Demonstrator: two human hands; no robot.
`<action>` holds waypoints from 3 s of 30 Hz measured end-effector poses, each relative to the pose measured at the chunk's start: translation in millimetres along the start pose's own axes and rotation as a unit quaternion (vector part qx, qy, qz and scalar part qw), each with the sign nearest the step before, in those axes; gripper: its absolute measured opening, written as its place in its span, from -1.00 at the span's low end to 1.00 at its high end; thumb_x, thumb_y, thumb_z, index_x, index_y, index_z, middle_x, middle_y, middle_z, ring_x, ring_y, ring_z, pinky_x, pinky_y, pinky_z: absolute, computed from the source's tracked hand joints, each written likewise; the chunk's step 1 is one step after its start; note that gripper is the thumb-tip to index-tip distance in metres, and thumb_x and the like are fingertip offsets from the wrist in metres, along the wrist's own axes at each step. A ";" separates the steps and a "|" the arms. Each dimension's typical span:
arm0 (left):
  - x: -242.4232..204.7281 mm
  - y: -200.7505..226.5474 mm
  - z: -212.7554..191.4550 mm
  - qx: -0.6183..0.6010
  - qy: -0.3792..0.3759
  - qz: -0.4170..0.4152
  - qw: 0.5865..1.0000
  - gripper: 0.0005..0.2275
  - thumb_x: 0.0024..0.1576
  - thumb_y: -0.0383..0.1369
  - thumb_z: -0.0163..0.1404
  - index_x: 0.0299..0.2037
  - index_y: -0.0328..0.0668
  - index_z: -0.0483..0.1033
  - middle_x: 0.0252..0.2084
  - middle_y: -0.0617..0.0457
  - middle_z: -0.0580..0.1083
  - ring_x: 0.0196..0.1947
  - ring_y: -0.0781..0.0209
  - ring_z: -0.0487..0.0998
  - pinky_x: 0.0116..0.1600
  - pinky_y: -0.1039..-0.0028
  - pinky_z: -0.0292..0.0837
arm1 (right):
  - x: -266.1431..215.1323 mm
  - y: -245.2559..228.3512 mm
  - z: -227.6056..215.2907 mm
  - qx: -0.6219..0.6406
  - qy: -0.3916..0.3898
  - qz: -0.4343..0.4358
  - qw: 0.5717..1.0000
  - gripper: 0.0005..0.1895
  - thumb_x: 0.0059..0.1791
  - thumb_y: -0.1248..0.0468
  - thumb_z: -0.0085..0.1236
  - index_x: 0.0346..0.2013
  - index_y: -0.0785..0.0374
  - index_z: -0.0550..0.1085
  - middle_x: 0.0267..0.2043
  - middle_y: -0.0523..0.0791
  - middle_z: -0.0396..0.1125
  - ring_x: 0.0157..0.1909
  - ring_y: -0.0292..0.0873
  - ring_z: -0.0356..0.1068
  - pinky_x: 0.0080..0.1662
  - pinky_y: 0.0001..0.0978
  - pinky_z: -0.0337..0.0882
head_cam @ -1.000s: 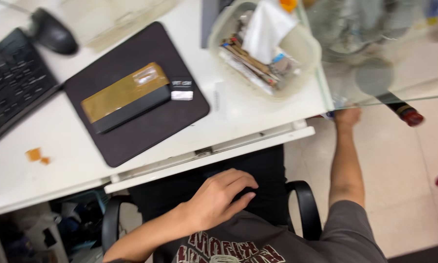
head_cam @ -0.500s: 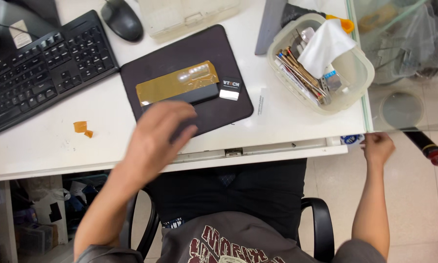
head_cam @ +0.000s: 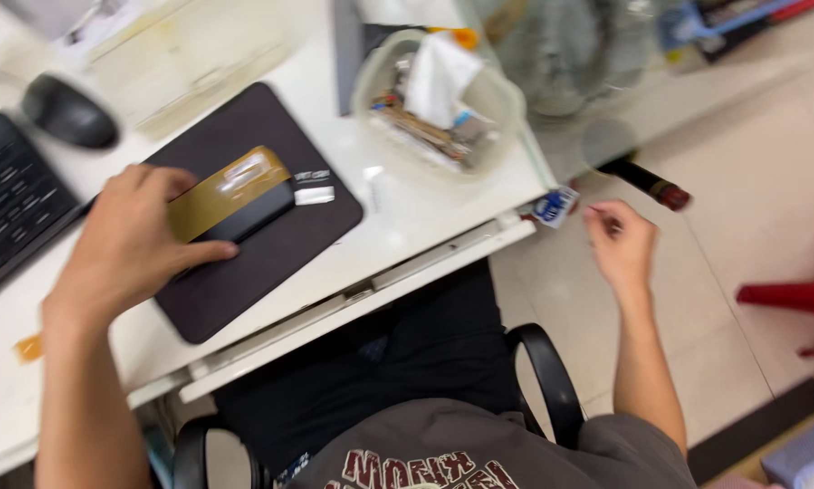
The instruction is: The person uses a hair dryer to heat a screen protector on a smartphone, then retrieves a small tool and wipes the device edges. They open a drawer, cut a piece of material with scissors, and continue cleaning the phone's ports and edges with a small cloth.
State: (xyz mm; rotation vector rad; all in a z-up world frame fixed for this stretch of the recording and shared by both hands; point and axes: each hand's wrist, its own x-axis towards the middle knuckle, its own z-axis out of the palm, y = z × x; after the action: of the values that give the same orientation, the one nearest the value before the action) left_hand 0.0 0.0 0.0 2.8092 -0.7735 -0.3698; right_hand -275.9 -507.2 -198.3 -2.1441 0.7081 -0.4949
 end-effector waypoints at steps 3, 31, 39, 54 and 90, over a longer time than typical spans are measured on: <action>16.6 -8.7 0.2 0.003 -0.045 -0.035 0.998 -0.22 -0.36 -0.13 0.47 0.04 -0.51 0.49 -0.05 -0.30 0.48 -0.02 -0.15 0.50 0.09 0.21 0.44 | 4.3 -20.7 2.8 0.047 -0.018 0.028 0.998 -0.90 0.08 0.35 0.22 -0.19 0.36 0.56 -0.51 -0.18 0.37 -0.49 -0.42 0.30 -0.43 -0.55 0.29; -51.0 -38.6 70.9 0.259 0.248 0.107 0.927 -0.35 -0.01 -0.13 0.33 0.26 -0.25 0.41 -0.01 0.02 0.45 0.04 0.18 0.46 0.26 0.40 0.21 | -6.3 -243.8 79.0 0.006 -0.130 -0.499 0.857 -0.77 -0.01 0.31 0.28 -0.09 0.33 0.53 -0.11 -0.11 0.35 -0.03 -0.17 0.35 -0.14 -0.43 0.49; -55.0 -22.4 72.5 0.260 0.264 0.100 0.923 -0.29 0.02 -0.16 0.35 0.34 -0.37 0.37 0.09 -0.09 0.49 0.03 0.08 0.46 0.26 0.33 0.19 | 0.8 -282.6 127.5 -0.126 -0.028 -0.525 0.841 -0.65 -0.19 0.36 0.19 -0.14 0.45 0.48 0.07 0.12 0.30 0.13 0.01 0.32 0.01 -0.29 0.51; -56.0 -15.0 74.7 0.264 0.297 0.109 0.911 -0.39 0.06 -0.18 0.33 0.27 -0.33 0.45 0.08 0.02 0.52 0.00 0.16 0.51 0.25 0.36 0.23 | -8.4 -295.1 130.1 -0.281 -0.085 -0.500 0.815 -0.66 -0.21 0.35 0.20 -0.21 0.53 0.51 -0.14 0.07 0.34 -0.05 -0.07 0.29 -0.13 -0.35 0.43; -64.6 24.5 41.3 0.048 0.325 0.121 0.937 -0.42 -0.03 -0.38 0.33 0.24 -0.20 0.42 0.11 -0.01 0.44 0.11 0.02 0.41 0.26 0.15 0.09 | 3.7 -312.1 142.5 -0.058 -0.198 -0.440 0.874 -0.56 -0.04 0.29 0.30 0.07 0.47 0.48 0.06 0.07 0.36 0.07 0.10 0.36 0.07 -0.13 0.42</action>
State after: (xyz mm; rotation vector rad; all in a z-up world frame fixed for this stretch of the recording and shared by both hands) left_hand -77.3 7.9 -20.8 2.6000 -0.9579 0.6219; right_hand -94.2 -266.1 -35.3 -2.4957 -0.5313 -0.4421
